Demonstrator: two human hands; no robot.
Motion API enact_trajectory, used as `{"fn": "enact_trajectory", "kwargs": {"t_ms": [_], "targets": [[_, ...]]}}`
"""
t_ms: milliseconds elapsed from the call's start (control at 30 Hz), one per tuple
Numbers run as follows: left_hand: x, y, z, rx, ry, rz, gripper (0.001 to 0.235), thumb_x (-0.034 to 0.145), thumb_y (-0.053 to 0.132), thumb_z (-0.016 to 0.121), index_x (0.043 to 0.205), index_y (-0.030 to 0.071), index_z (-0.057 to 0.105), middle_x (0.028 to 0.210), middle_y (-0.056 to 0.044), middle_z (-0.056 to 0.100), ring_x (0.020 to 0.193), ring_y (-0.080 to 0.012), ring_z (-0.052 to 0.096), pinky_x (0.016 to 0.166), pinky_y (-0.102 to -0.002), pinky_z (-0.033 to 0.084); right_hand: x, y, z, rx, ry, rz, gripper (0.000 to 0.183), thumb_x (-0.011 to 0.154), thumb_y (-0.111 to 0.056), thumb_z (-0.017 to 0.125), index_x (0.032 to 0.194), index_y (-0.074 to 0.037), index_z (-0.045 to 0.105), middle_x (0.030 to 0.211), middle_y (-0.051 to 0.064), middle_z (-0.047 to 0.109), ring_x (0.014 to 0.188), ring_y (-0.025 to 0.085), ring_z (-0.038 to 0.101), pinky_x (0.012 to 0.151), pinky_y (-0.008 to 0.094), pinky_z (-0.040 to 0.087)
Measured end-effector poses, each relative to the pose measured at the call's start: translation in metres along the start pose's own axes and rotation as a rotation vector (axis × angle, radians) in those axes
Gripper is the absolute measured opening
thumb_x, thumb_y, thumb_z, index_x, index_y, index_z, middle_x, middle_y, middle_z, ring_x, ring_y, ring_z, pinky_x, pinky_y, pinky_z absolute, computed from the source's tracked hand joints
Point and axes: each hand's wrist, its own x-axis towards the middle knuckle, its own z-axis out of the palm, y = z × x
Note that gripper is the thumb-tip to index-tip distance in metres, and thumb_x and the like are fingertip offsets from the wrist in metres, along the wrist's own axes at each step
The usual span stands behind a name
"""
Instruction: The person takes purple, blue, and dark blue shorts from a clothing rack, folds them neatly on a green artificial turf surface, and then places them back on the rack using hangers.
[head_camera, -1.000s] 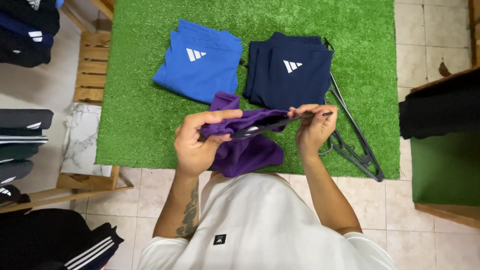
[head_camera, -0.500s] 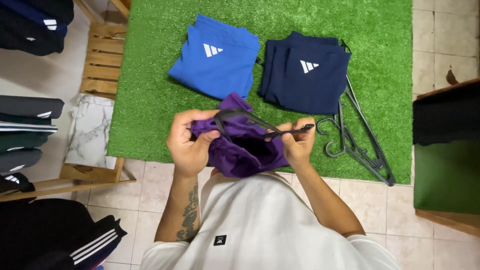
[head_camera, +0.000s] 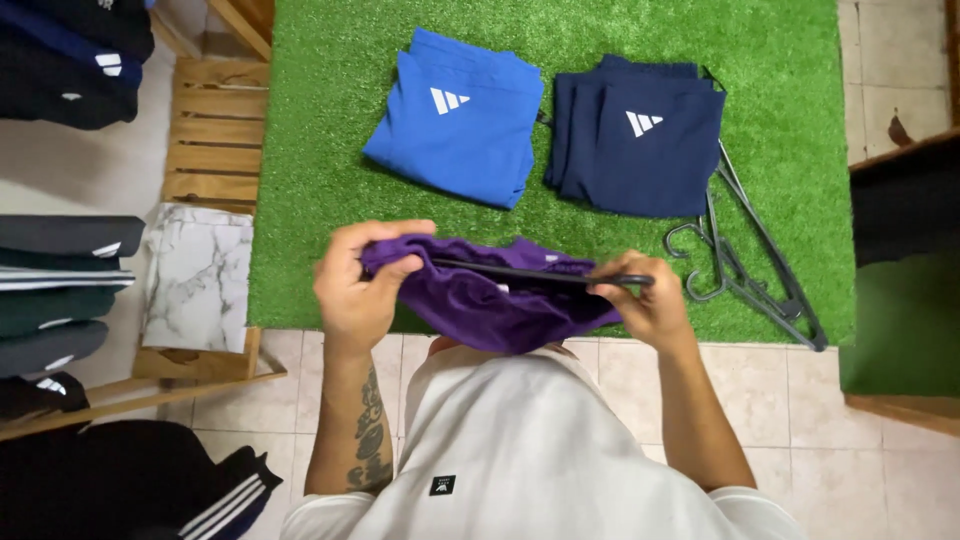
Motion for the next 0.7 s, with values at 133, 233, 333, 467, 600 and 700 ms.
{"fn": "enact_trajectory", "kwargs": {"t_ms": [133, 233, 333, 467, 600, 700], "targets": [[0.004, 0.002, -0.016, 0.082, -0.172, -0.057, 0.035, 0.085, 0.012, 0.082, 0.105, -0.006, 0.059, 0.098, -0.021, 0.077, 0.088, -0.0328, 0.076, 0.081, -0.038, 0.059, -0.006, -0.020, -0.009, -0.065, -0.008, 0.083, 0.035, 0.087, -0.010, 0.080, 0.066, -0.008, 0.052, 0.082, 0.016, 0.076, 0.064, 0.027, 0.071, 0.063, 0.031, 0.053], [0.005, 0.000, -0.028, 0.185, -0.309, -0.057, 0.037, 0.091, 0.022, 0.076, 0.111, -0.002, 0.055, 0.105, -0.017, 0.078, 0.094, -0.0353, 0.076, 0.084, -0.042, 0.059, 0.003, -0.040, -0.009, -0.114, -0.049, 0.052, 0.031, 0.086, -0.010, 0.080, 0.065, -0.007, 0.058, 0.078, 0.015, 0.075, 0.061, 0.024, 0.069, 0.063, 0.029, 0.053], [-0.005, 0.005, -0.036, 0.461, -0.479, -0.122, 0.057, 0.088, 0.038, 0.075, 0.129, 0.004, 0.054, 0.109, -0.021, 0.075, 0.098, -0.0440, 0.072, 0.084, -0.055, 0.057, -0.004, -0.037, -0.012, -0.131, -0.092, 0.015, 0.030, 0.087, -0.015, 0.081, 0.071, -0.003, 0.058, 0.074, 0.014, 0.071, 0.057, 0.026, 0.064, 0.058, 0.031, 0.051], [-0.026, 0.012, -0.032, 0.637, -0.525, 0.083, 0.036, 0.093, 0.036, 0.070, 0.113, 0.007, 0.067, 0.093, -0.012, 0.074, 0.089, -0.0342, 0.073, 0.080, -0.044, 0.057, 0.001, -0.041, -0.005, -0.189, -0.079, -0.133, 0.024, 0.087, -0.012, 0.083, 0.080, -0.001, 0.062, 0.075, 0.014, 0.069, 0.060, 0.030, 0.065, 0.060, 0.034, 0.052], [-0.049, 0.019, -0.026, 0.626, -0.368, 0.274, 0.026, 0.098, 0.040, 0.065, 0.102, 0.015, 0.070, 0.082, 0.000, 0.067, 0.077, -0.0245, 0.068, 0.074, -0.035, 0.054, 0.005, -0.067, -0.003, -0.163, -0.053, -0.279, 0.022, 0.084, -0.010, 0.086, 0.084, 0.001, 0.066, 0.074, 0.014, 0.066, 0.060, 0.028, 0.063, 0.060, 0.035, 0.052], [-0.077, 0.000, -0.029, 0.652, -0.191, 0.325, 0.024, 0.095, 0.042, 0.071, 0.099, 0.019, 0.073, 0.082, 0.005, 0.069, 0.074, -0.0230, 0.066, 0.074, -0.035, 0.052, 0.002, -0.101, -0.027, -0.248, -0.072, -0.183, 0.043, 0.091, -0.031, 0.077, 0.112, 0.005, 0.069, 0.106, 0.022, 0.071, 0.100, 0.040, 0.069, 0.094, 0.048, 0.053]]}}
